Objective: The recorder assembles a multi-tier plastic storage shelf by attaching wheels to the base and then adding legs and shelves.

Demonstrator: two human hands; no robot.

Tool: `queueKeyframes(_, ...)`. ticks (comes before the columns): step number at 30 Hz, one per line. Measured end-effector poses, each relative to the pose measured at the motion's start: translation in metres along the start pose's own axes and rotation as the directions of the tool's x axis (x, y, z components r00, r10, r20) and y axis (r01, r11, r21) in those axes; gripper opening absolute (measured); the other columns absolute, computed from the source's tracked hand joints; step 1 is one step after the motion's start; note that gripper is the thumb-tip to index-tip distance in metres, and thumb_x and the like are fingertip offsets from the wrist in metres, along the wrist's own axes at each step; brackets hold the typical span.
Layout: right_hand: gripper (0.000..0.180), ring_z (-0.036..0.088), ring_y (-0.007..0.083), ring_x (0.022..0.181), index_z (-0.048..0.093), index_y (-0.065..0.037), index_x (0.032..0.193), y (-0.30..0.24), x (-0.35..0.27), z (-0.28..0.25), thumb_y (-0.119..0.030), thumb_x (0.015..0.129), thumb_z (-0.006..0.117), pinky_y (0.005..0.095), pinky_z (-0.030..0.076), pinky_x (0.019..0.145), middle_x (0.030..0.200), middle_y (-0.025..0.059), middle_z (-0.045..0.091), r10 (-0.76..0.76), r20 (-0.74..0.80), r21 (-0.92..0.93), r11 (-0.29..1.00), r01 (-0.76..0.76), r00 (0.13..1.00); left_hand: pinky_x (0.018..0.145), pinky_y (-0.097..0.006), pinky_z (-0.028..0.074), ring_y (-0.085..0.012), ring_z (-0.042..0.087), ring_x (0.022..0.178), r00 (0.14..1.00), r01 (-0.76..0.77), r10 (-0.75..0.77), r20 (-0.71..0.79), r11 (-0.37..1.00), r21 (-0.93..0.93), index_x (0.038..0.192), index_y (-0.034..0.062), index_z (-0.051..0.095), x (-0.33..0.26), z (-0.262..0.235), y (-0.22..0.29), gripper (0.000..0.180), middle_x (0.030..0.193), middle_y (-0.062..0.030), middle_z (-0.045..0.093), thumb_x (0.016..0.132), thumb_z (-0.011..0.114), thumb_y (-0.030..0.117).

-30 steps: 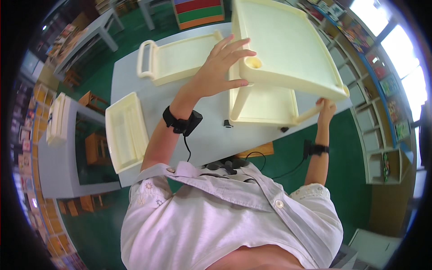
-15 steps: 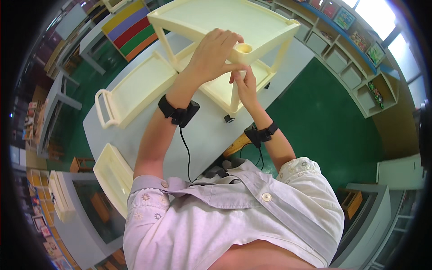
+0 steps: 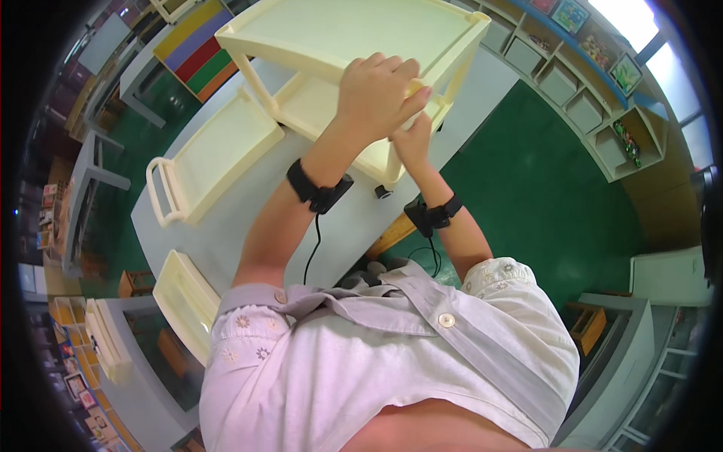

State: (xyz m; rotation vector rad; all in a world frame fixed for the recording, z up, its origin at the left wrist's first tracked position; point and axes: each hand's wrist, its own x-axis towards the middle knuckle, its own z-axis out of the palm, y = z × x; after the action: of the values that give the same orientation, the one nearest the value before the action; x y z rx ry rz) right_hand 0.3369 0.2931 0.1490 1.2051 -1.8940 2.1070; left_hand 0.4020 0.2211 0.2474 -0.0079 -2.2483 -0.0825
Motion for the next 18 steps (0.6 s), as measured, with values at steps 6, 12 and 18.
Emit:
queueKeyframes(6,0.011,0.046,0.0106,0.042,0.057,0.0,0.064,0.02,0.028,-0.052,-0.009,0.066,0.061,0.0241,0.034,0.038,0.051,0.0028,0.051,0.032,-0.056,0.101,0.995,-0.026,0.998,0.085,-0.039,0.036,-0.0259,0.048,0.099,0.972,-0.233,0.223,-0.068,0.923,-0.305,0.105,0.0126,0.05,0.015,0.022,0.001,0.036,0.103,-0.0074,0.051,0.075,0.056,0.032)
queueKeyframes(12,0.017,0.043,0.012,0.04,0.054,0.001,0.068,0.061,0.075,-0.139,-0.013,0.076,0.057,0.0238,0.033,0.04,0.048,0.0044,0.046,0.066,-0.172,0.064,0.996,-0.056,0.983,0.096,-0.042,0.027,-0.0336,0.036,0.113,0.86,0.312,-0.274,-0.43,0.95,0.02,0.12,0.002,0.032,-0.04,0.004,-0.119,0.075,0.122,-0.0173,0.036,0.061,0.073,0.022)
queueKeyframes(18,0.021,0.049,0.014,0.047,0.054,0.002,0.069,0.089,0.111,-0.193,-0.017,0.076,0.057,0.0255,0.038,0.046,0.051,0.0058,0.049,0.053,-0.113,0.062,0.997,-0.046,0.992,0.091,-0.036,0.035,-0.0287,0.042,0.109,0.613,0.661,-0.79,-0.001,0.513,-0.547,0.123,0.0005,0.034,-0.091,0.023,-0.186,0.071,0.115,-0.0185,0.044,0.069,0.069,0.03)
